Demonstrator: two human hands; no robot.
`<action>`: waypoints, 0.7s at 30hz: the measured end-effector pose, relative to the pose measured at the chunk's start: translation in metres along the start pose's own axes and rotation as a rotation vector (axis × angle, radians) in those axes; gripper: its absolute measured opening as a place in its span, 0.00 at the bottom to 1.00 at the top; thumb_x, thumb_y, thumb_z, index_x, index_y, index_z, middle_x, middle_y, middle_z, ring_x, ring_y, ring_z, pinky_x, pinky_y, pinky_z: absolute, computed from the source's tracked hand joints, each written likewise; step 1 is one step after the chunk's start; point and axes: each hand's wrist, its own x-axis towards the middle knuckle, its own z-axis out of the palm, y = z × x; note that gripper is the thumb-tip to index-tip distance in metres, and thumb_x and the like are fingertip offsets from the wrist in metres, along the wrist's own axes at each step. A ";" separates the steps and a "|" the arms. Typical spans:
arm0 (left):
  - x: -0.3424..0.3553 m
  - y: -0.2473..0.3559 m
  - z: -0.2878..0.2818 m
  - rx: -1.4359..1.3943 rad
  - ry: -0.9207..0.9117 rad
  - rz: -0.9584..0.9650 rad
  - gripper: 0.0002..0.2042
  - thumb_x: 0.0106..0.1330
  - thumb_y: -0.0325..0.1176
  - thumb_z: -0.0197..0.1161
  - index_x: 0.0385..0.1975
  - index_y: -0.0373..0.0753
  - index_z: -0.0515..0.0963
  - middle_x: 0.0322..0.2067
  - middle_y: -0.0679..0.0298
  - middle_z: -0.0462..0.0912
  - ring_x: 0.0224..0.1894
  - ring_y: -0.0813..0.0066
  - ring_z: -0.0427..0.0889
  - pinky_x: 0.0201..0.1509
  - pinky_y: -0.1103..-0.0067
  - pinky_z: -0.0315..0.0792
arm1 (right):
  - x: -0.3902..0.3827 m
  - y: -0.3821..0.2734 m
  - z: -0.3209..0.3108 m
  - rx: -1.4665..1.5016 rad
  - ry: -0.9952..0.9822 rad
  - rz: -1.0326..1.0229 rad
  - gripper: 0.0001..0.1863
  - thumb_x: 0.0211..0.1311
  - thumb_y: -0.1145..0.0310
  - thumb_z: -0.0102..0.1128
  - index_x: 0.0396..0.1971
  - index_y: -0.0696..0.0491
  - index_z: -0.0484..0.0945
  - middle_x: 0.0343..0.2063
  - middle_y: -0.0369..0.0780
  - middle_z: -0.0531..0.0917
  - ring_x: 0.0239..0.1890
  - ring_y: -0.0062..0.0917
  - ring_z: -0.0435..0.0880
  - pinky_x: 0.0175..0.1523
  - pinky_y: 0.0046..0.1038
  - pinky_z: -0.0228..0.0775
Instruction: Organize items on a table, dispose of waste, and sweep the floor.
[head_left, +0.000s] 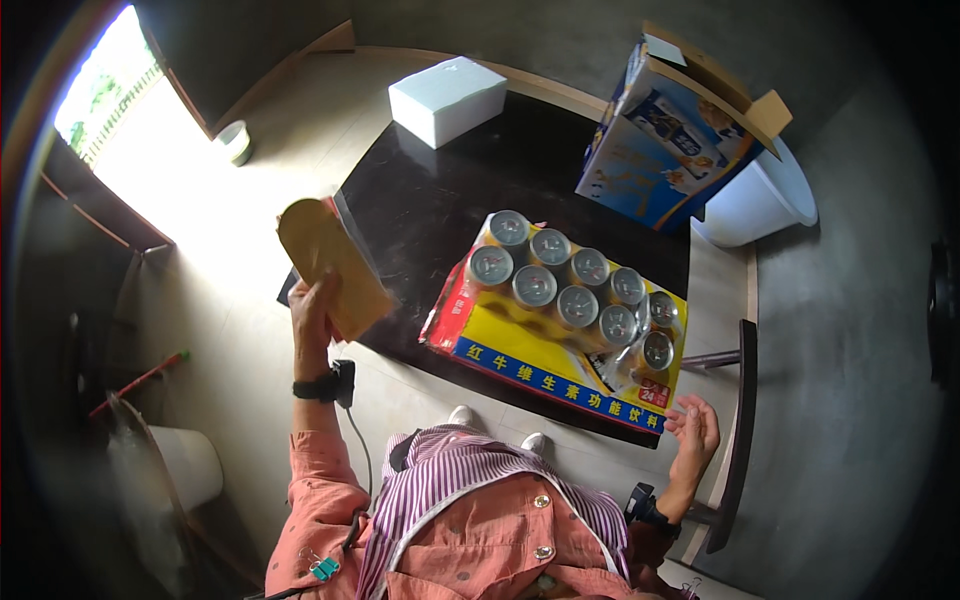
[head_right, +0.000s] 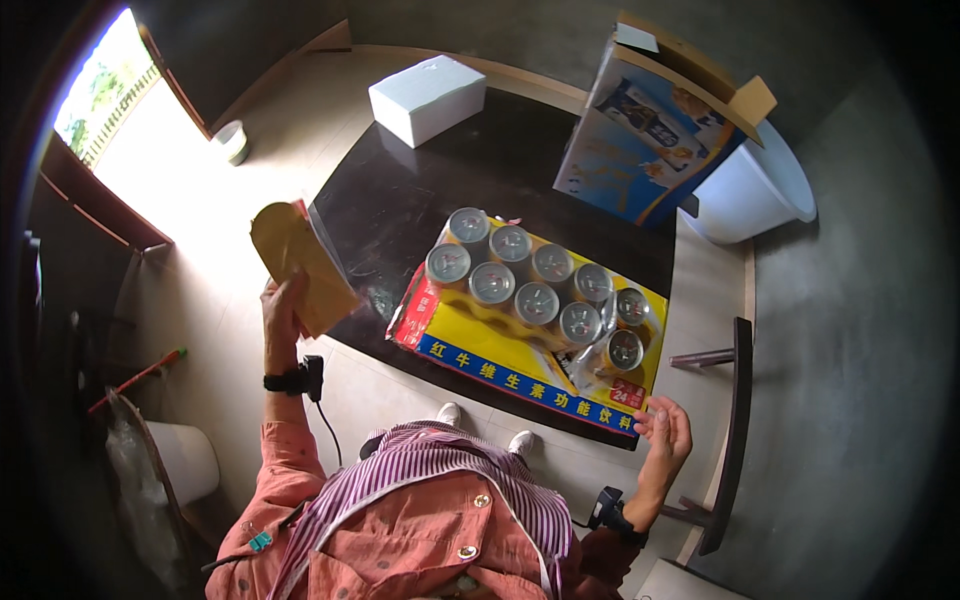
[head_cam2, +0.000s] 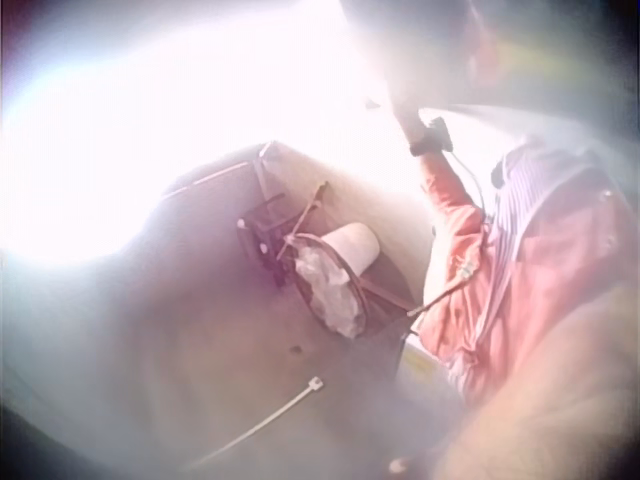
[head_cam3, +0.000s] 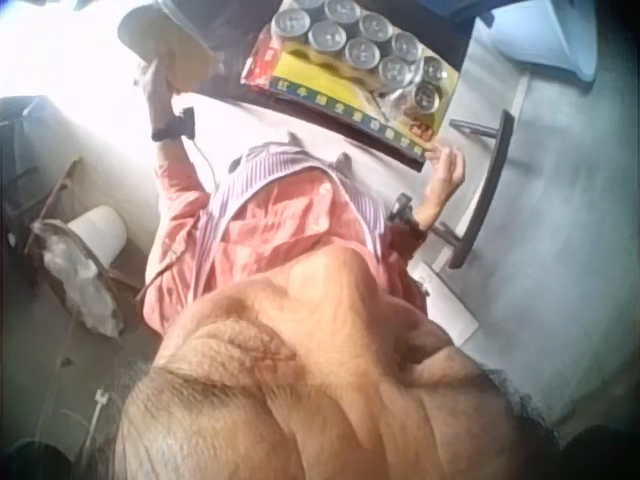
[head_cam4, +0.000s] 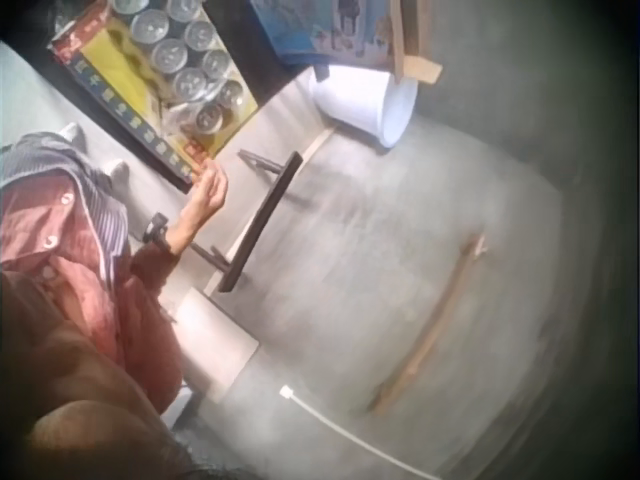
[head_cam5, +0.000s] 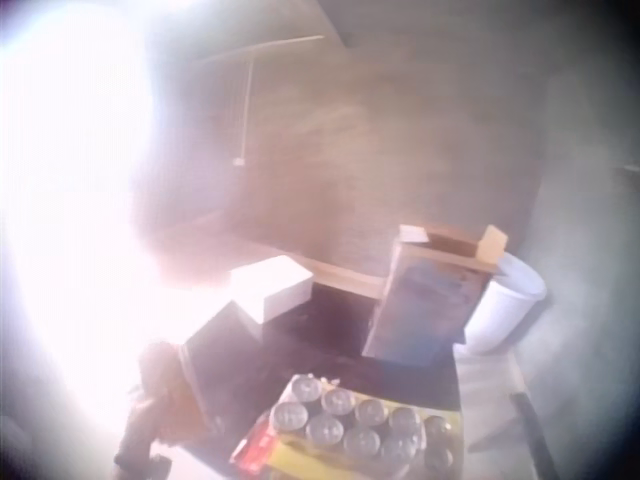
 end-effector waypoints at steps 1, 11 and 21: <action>-0.003 -0.012 -0.015 0.071 0.049 -0.068 0.09 0.58 0.33 0.61 0.32 0.33 0.77 0.25 0.63 0.80 0.23 0.79 0.78 0.24 0.83 0.72 | -0.004 -0.005 0.008 -0.002 -0.005 0.002 0.18 0.63 0.62 0.51 0.47 0.58 0.70 0.42 0.44 0.78 0.34 0.24 0.80 0.39 0.22 0.72; -0.134 0.003 0.060 -0.095 -0.275 -0.229 0.11 0.56 0.29 0.65 0.36 0.30 0.77 0.31 0.62 0.81 0.31 0.78 0.80 0.37 0.83 0.74 | -0.043 -0.004 0.154 -0.013 -0.937 -0.147 0.16 0.60 0.66 0.57 0.44 0.58 0.68 0.35 0.43 0.80 0.36 0.21 0.80 0.40 0.22 0.72; -0.181 -0.076 0.079 -0.006 -0.315 -0.424 0.12 0.61 0.37 0.61 0.30 0.31 0.74 0.33 0.59 0.81 0.31 0.78 0.79 0.35 0.82 0.74 | -0.062 -0.007 0.129 0.348 -0.725 0.207 0.16 0.58 0.63 0.59 0.40 0.58 0.69 0.23 0.33 0.76 0.16 0.10 0.70 0.19 0.12 0.63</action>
